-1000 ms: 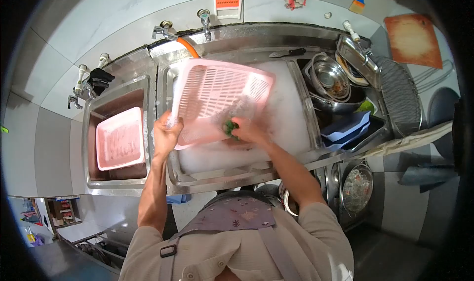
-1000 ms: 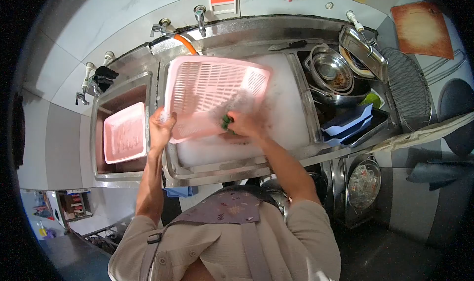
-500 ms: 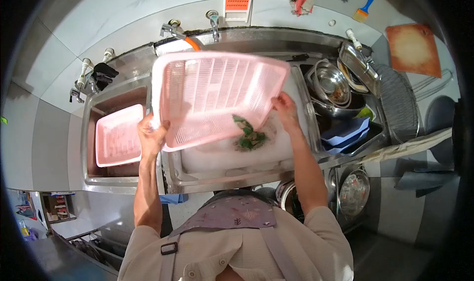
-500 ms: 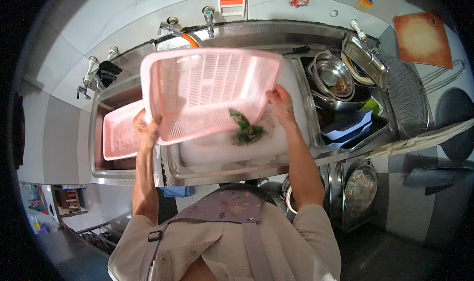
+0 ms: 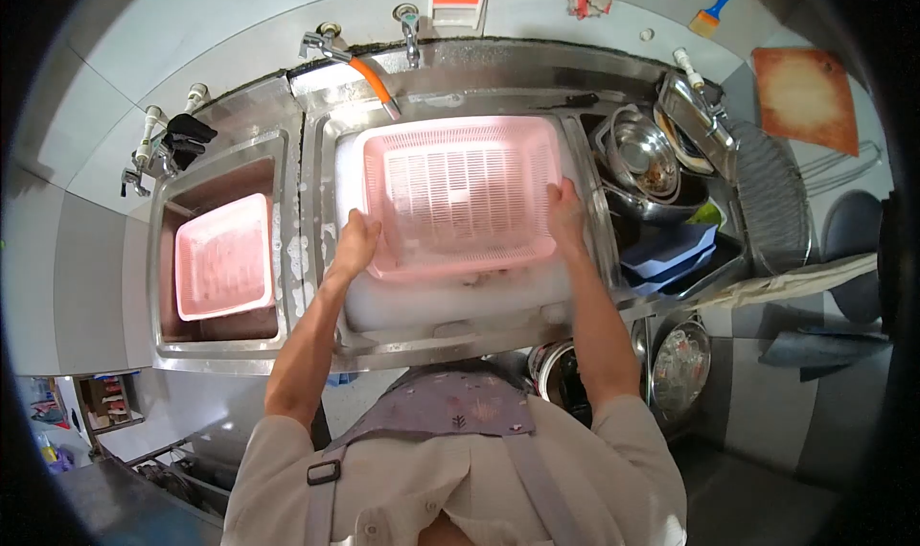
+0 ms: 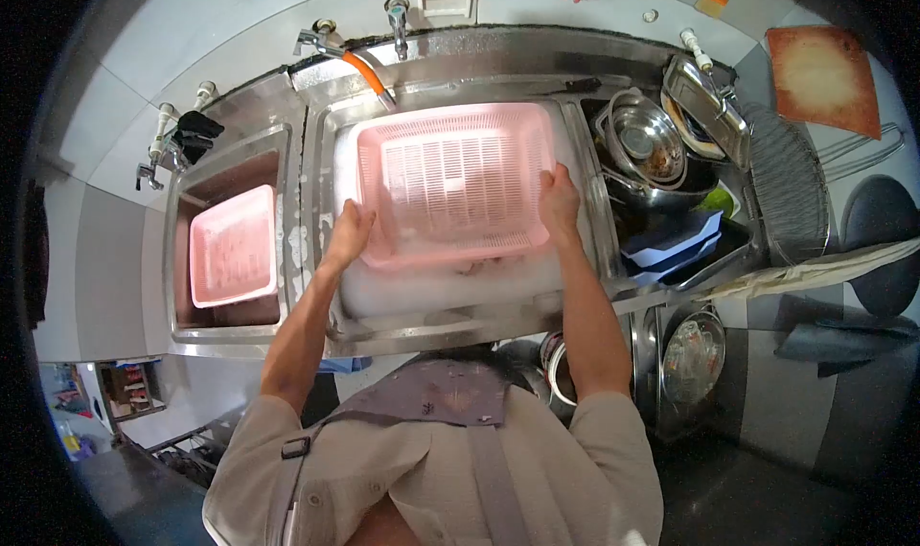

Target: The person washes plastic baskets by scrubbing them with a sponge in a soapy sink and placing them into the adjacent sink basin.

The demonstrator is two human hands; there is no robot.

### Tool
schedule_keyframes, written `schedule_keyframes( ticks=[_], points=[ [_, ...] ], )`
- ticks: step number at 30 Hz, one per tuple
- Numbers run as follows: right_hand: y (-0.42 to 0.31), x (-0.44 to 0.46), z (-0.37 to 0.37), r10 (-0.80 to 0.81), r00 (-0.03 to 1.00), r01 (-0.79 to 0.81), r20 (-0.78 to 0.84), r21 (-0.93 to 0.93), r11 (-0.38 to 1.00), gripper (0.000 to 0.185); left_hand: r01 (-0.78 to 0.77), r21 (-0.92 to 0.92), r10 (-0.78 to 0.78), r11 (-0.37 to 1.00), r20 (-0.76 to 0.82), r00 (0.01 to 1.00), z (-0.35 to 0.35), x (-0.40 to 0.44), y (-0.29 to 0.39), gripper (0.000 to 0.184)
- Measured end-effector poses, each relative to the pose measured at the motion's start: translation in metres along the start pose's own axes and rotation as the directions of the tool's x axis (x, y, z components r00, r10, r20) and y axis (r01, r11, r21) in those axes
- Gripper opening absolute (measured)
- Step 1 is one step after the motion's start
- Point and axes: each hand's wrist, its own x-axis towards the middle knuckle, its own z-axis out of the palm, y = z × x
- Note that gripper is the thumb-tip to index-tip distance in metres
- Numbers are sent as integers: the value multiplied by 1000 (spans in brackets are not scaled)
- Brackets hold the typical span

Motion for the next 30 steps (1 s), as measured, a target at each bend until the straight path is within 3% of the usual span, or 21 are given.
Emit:
schedule_keyframes(
  ticks=[2, 4, 7, 9, 14, 15, 17, 18, 20, 21, 22, 23, 24, 26, 27, 29, 30],
  points=[
    [14, 11, 21, 132, 990, -116, 42, -274, 955, 36, -34, -19, 34, 999, -2, 999, 13, 15, -22, 36],
    [31, 9, 36, 47, 999, -38, 23, -304, 952, 37, 85, 133, -98, 988, 90, 991, 20, 16, -24, 43],
    [26, 10, 41, -23, 995, -9, -97, -309, 951, 34, 115, 185, -138, 976, 117, 983, 33, 18, -27, 49],
    [13, 11, 31, 128, 991, -107, 27, -394, 913, 35, 117, 156, -138, 981, 128, 982, 30, 22, -33, 51],
    [-47, 21, -24, -121, 993, 113, 2, -375, 920, 31, 126, 2, -124, 992, 213, 969, -1, 11, 7, 54],
    [-57, 22, -34, -212, 977, 193, -10, -370, 909, 30, 127, -12, -124, 992, 164, 979, 2, 7, 14, 52],
    [-81, 19, -53, -248, 969, 234, 8, -358, 904, 30, 132, -29, -127, 991, 123, 984, 22, 3, 1, 49],
    [-89, 20, -56, -297, 955, 286, 19, -339, 896, 30, -6, 76, -6, 997, 165, 986, 50, 8, -29, 41],
    [-66, 22, -45, -229, 971, 240, 74, -358, 902, 30, -143, 171, 104, 975, 218, 970, 65, 9, -45, 34],
    [-33, 27, -31, -204, 974, 225, 93, -408, 885, 31, -479, 458, 249, 749, 476, 844, 64, 15, -40, 23],
    [-16, 29, -23, -178, 977, 211, 114, -456, 865, 31, -754, 556, 236, 350, 727, 645, 62, 16, -38, 16],
    [-19, 30, -21, -196, 974, 228, 116, -456, 860, 31, -712, 573, 516, 405, 499, 696, 80, 21, -72, 15],
    [-20, 26, -21, -159, 982, 189, 103, -463, 866, 33, -703, 583, 519, 407, 486, 703, 89, 29, -80, 15],
    [-13, 19, -16, -96, 991, 130, 97, -469, 873, 34, -650, 390, 641, 652, 175, 748, 98, 24, -95, 16],
    [-6, 19, -15, -86, 987, 142, 132, -507, 850, 34, -648, 379, 630, 661, 190, 753, 98, 9, -94, 16],
    [-26, 43, -23, -127, 982, 185, 142, -545, 818, 34, -484, 352, 330, 801, 415, 848, 87, 26, -60, 17],
    [-49, 44, -34, -155, 979, 201, 129, -560, 804, 33, -492, 351, 341, 797, 410, 846, 89, 29, -53, 17]
  ],
)
